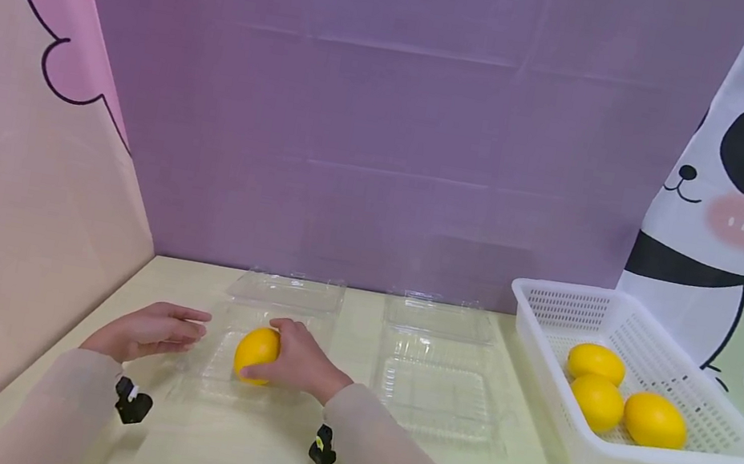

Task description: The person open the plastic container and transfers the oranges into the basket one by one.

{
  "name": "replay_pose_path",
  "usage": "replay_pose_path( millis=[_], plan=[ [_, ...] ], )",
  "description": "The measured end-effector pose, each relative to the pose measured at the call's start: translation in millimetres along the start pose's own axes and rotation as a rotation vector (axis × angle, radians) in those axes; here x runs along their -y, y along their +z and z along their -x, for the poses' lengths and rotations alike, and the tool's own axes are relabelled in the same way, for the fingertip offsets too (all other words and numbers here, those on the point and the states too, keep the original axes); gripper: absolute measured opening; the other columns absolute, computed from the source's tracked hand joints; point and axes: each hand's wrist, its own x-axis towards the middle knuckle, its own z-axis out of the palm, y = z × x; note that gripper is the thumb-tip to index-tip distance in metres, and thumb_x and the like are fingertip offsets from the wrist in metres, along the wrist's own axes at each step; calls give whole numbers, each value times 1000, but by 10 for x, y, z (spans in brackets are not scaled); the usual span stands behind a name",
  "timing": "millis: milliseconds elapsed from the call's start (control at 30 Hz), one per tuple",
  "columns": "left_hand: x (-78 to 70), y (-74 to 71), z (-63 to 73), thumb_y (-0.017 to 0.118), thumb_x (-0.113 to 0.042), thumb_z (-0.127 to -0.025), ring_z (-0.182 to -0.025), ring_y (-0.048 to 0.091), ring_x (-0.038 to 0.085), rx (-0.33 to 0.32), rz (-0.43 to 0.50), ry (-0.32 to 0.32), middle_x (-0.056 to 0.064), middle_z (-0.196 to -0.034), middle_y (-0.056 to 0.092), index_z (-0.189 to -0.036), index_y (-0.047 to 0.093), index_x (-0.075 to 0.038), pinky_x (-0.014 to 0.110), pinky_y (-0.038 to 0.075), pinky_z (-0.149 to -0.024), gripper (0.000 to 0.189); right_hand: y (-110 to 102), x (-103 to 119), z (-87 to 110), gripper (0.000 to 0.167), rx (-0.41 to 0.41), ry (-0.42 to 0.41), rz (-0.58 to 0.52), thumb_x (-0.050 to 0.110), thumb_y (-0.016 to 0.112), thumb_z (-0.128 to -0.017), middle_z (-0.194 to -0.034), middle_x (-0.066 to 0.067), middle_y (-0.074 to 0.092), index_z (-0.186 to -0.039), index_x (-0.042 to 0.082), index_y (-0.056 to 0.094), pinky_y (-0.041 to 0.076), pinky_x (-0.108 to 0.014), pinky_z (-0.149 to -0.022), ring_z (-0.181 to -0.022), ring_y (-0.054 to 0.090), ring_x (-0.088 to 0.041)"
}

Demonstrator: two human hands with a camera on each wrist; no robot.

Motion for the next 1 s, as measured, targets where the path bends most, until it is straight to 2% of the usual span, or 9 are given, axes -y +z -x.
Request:
replay_pose_path(
  millis=[133,367,767,1000],
  plan=[
    [5,4,8,64,-14,-99,-104,61,22,-1,4,0,24,-132,56,-145,37,15,30,56,-90,61,30,4,-6,88,9,23,10,42,88,-76,-130,-4,55,-144,5,46,47,-26,-98,-108,53,-14],
    [19,5,-3,64,-13,-99,-105,60,22,-4,0,0,26,-133,55,-145,37,15,30,55,-90,61,64,3,-20,91,19,59,32,43,88,-74,-133,-5,53,-146,7,46,48,-30,-99,-109,53,-15],
    [2,14,14,64,-12,-98,-106,61,23,-8,8,5,28,-134,54,-145,37,16,31,56,-90,61,78,18,-44,90,30,80,89,39,89,-74,-127,-4,56,-145,6,44,49,-29,-96,-104,55,-16],
    [-7,19,11,64,-13,-98,-108,60,25,-13,-7,-2,31,-138,49,-145,37,15,33,55,-92,61,91,5,-56,90,20,99,64,41,89,-73,-123,-2,55,-144,7,45,50,-30,-94,-101,54,-14]
  ],
)
